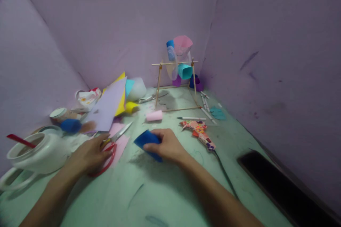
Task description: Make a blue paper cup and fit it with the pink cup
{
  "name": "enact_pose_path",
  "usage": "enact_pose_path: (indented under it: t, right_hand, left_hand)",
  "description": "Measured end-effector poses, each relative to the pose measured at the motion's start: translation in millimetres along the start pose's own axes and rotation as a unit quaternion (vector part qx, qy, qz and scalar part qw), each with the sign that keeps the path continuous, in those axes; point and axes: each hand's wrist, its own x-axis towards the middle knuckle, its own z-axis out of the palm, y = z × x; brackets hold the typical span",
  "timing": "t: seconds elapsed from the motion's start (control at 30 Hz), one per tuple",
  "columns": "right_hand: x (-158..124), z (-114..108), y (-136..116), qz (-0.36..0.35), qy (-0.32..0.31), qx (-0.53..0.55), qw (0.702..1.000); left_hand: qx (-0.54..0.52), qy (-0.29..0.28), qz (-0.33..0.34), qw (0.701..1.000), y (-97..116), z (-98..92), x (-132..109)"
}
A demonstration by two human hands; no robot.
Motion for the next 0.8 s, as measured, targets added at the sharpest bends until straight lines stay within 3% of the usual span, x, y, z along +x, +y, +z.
enact_pose_path:
  t: [0.07, 0.13, 0.2, 0.3, 0.5, 0.6, 0.7, 0.8]
  right_hand:
    - [-2, 3, -3, -0.011, -0.002, -0.057, 0.998]
    - [-3, 5, -4, -0.028, -0.002, -0.115, 0.993]
    - [-5, 8, -4, -0.052, -0.004, -0.171, 0.984]
    - [-9, 11, -4, -0.092, -0.005, -0.236, 0.967]
    - [-14, 15, -2, -0.133, -0.013, -0.326, 0.936]
    - [-13, 15, 1, -0.144, -0.01, -0.313, 0.939]
    - [-11, 10, -1, -0.185, 0.043, -0.264, 0.946]
    - [-9, -2, -9, -0.197, 0.189, -0.202, 0.94]
  left_hand:
    - [-0.072, 0.072, 0.008, 0.995, 7, -2.5, -6]
    - [-0.229, 0.124, 0.032, 0.965, 24, -5.9, -19]
    - [-0.394, 0.074, 0.073, 0.913, 46, -7.8, -34]
    - [-0.473, 0.019, 0.08, 0.877, 72, -6.6, -50]
    - [-0.499, -0.045, 0.028, 0.865, 83, -4.9, -49]
    - [-0.517, -0.062, 0.014, 0.854, 83, -5.0, -47]
    - [-0.574, 0.003, -0.018, 0.819, 80, -1.7, -43]
    - [-0.67, 0.085, -0.078, 0.733, 73, 2.3, -38]
